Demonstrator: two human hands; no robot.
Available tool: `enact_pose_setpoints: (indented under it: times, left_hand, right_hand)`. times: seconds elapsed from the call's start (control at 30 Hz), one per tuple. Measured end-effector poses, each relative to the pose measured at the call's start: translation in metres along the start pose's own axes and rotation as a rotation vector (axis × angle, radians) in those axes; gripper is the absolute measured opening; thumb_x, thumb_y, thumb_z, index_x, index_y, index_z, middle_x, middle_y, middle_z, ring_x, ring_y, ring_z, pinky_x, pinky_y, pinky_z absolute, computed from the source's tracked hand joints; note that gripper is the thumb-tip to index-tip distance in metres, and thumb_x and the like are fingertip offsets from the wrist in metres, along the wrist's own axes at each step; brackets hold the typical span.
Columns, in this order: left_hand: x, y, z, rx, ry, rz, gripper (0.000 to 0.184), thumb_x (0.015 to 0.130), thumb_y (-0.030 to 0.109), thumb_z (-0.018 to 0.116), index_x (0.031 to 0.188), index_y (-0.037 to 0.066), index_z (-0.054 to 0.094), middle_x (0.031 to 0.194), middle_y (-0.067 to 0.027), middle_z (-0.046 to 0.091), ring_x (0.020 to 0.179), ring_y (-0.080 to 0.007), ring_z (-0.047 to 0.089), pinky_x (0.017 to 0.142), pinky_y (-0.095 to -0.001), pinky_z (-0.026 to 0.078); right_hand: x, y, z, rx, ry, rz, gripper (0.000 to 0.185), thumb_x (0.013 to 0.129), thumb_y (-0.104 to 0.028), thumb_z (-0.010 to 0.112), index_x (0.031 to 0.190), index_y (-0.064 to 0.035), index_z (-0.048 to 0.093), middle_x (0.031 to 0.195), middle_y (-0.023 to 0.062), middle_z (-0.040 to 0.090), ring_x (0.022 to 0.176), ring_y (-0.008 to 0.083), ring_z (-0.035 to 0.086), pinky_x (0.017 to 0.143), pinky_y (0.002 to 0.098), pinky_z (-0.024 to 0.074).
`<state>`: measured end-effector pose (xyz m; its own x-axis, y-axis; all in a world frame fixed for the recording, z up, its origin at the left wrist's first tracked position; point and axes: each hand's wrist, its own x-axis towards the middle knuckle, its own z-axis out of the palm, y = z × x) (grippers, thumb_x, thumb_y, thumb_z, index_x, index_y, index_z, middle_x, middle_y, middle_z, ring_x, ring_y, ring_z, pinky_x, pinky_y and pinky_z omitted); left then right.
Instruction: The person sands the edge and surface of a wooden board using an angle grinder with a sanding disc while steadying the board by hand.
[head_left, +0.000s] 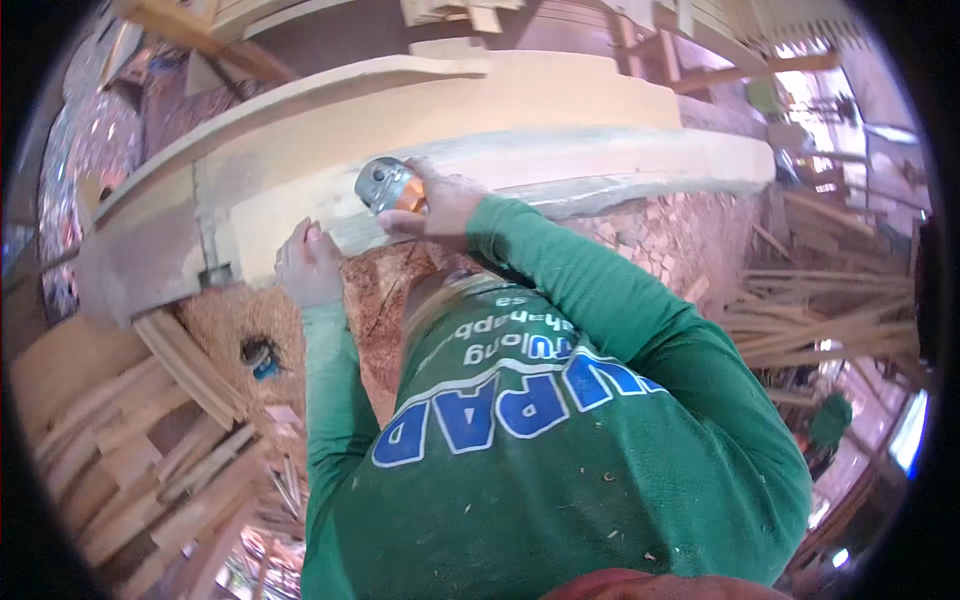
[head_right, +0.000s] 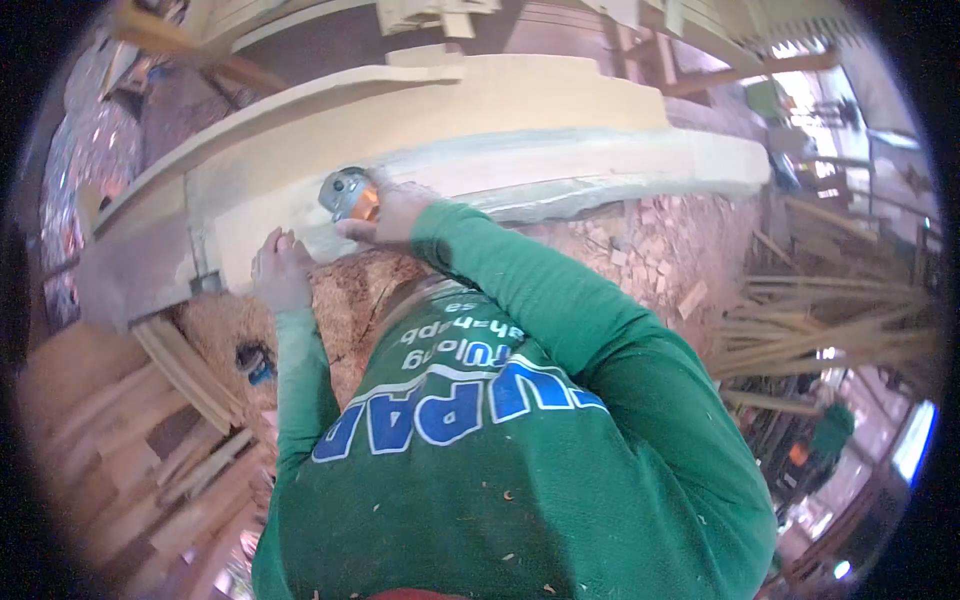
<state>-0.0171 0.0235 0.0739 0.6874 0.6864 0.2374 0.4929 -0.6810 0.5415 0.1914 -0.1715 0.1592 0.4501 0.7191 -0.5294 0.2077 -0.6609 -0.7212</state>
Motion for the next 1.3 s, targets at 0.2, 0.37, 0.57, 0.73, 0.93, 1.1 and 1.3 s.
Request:
enact_pose_setpoints:
  times: [0.2, 0.37, 0.57, 0.73, 0.93, 1.1, 1.3]
  left_hand:
    - [0.015, 0.047, 0.049, -0.030, -0.066, 0.272, 0.030, 0.093, 0.033, 0.077, 0.114, 0.012, 0.078, 0.113, -0.0092, 0.075, 0.108, -0.0314, 0.068, 0.098, -0.0478, 0.048]
    - [0.027, 0.113, 0.092, 0.055, -0.287, 0.441, 0.045, 0.083, 0.047, 0.085, 0.116, 0.017, 0.078, 0.121, -0.0065, 0.070, 0.118, -0.0292, 0.063, 0.103, -0.0494, 0.043]
    - [0.026, 0.185, 0.130, -0.012, -0.475, 0.538, 0.056, 0.081, 0.054, 0.085, 0.122, 0.016, 0.074, 0.119, -0.0084, 0.066, 0.116, -0.0315, 0.060, 0.103, -0.0498, 0.043]
    - [0.022, 0.225, 0.149, -0.014, -0.466, 0.559, 0.056, 0.080, 0.053, 0.085, 0.120, 0.016, 0.075, 0.117, -0.0080, 0.066, 0.113, -0.0317, 0.061, 0.103, -0.0497, 0.043]
    - [0.020, 0.229, 0.155, 0.031, -0.414, 0.566, 0.053, 0.076, 0.054, 0.088, 0.113, 0.018, 0.078, 0.111, -0.0065, 0.067, 0.109, -0.0298, 0.062, 0.100, -0.0497, 0.045]
    - [0.016, 0.228, 0.152, 0.005, -0.382, 0.632, 0.054, 0.076, 0.052, 0.088, 0.114, 0.017, 0.075, 0.112, -0.0076, 0.067, 0.110, -0.0305, 0.061, 0.100, -0.0498, 0.046]
    - [0.014, 0.244, 0.143, 0.004, -0.533, 0.461, 0.036, 0.085, 0.041, 0.083, 0.104, 0.015, 0.069, 0.105, -0.0101, 0.071, 0.100, -0.0334, 0.068, 0.091, -0.0482, 0.052]
  right_hand:
    - [-0.043, 0.056, -0.034, 0.173, 0.096, 0.084, 0.113, 0.084, -0.069, 0.076, 0.163, -0.0033, 0.029, 0.135, 0.0342, 0.065, 0.130, 0.0482, 0.063, 0.112, 0.0485, 0.0489]
    - [-0.100, 0.103, -0.081, 0.319, 0.258, 0.167, 0.117, 0.084, -0.068, 0.077, 0.162, 0.0019, 0.026, 0.139, 0.0345, 0.062, 0.135, 0.0448, 0.061, 0.115, 0.0440, 0.0461]
    - [-0.140, 0.209, -0.126, 0.375, 0.488, 0.317, 0.123, 0.085, -0.072, 0.075, 0.165, 0.0028, 0.021, 0.143, 0.0332, 0.061, 0.137, 0.0419, 0.060, 0.116, 0.0405, 0.0453]
    - [-0.193, 0.240, -0.194, 0.347, 0.552, 0.467, 0.123, 0.083, -0.078, 0.073, 0.164, 0.0027, 0.026, 0.145, 0.0312, 0.060, 0.137, 0.0393, 0.060, 0.116, 0.0405, 0.0450]
    - [-0.225, 0.317, -0.242, 0.414, 0.615, 0.530, 0.122, 0.083, -0.080, 0.072, 0.165, -0.0001, 0.029, 0.148, 0.0296, 0.059, 0.139, 0.0386, 0.059, 0.116, 0.0416, 0.0445]
    - [-0.242, 0.374, -0.248, 0.648, 0.772, 0.399, 0.085, 0.091, -0.066, 0.075, 0.145, -0.0023, 0.058, 0.116, 0.0136, 0.071, 0.106, 0.0205, 0.066, 0.092, 0.0367, 0.0541]
    - [-0.296, 0.437, -0.193, 0.504, 1.341, 0.260, 0.045, 0.106, -0.048, 0.063, 0.120, -0.0070, 0.073, 0.101, 0.0042, 0.073, 0.079, 0.0128, 0.066, 0.068, 0.0288, 0.0539]
